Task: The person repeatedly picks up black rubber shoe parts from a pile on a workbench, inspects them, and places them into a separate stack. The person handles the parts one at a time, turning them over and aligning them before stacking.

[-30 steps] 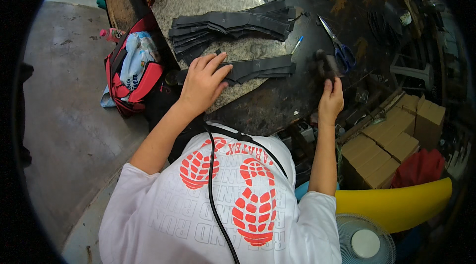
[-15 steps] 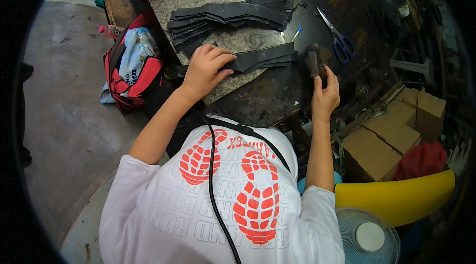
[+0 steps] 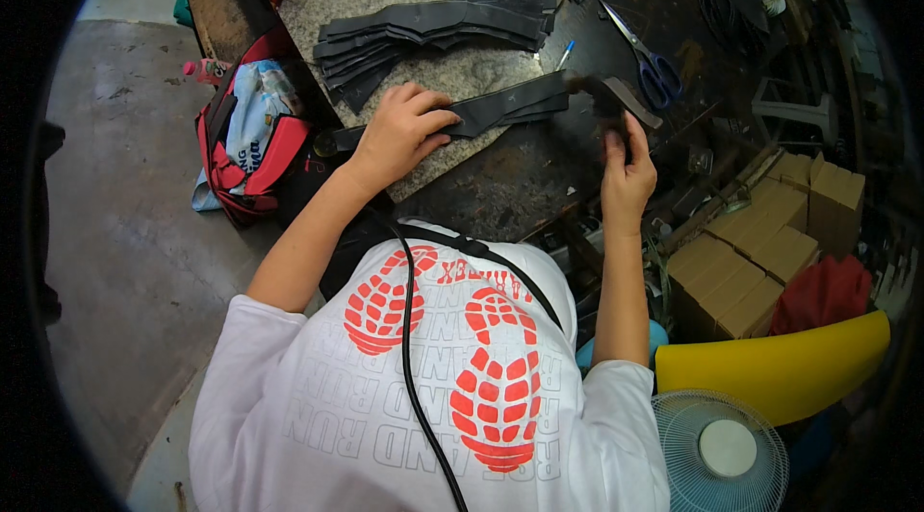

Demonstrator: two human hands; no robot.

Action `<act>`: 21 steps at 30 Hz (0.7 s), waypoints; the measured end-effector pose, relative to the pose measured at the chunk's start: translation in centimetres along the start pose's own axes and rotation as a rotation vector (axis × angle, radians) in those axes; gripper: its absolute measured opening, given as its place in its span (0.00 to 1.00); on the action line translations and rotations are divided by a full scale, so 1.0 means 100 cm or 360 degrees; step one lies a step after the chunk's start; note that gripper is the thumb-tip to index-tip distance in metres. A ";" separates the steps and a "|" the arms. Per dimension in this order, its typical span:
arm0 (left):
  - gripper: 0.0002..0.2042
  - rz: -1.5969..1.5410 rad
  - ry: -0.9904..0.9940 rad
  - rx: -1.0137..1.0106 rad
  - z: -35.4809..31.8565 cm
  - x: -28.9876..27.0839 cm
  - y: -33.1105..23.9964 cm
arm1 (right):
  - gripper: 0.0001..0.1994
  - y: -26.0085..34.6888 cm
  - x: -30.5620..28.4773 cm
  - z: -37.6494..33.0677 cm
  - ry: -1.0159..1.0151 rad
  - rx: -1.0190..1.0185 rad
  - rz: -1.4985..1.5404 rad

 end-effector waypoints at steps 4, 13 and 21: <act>0.19 -0.0016 0.0011 0.0000 0.000 0.000 0.001 | 0.16 0.055 0.015 -0.014 0.0234 -0.0479 -0.0051; 0.31 0.0254 -0.0006 -0.0413 -0.017 -0.024 0.011 | 0.15 0.077 0.050 -0.036 0.0407 -0.0854 -0.0592; 0.29 0.0351 0.0050 -0.0406 -0.026 -0.037 0.009 | 0.19 0.092 0.063 -0.050 0.0642 -0.0909 -0.0574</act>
Point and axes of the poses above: each hand's wrist, its own z-axis towards the middle knuckle, its own x-axis out of the palm, y = z × x, the point moved 5 cm from there along z, towards the middle knuckle, and after that the axes turned 13 degrees about -y, right-handed, at the moved point
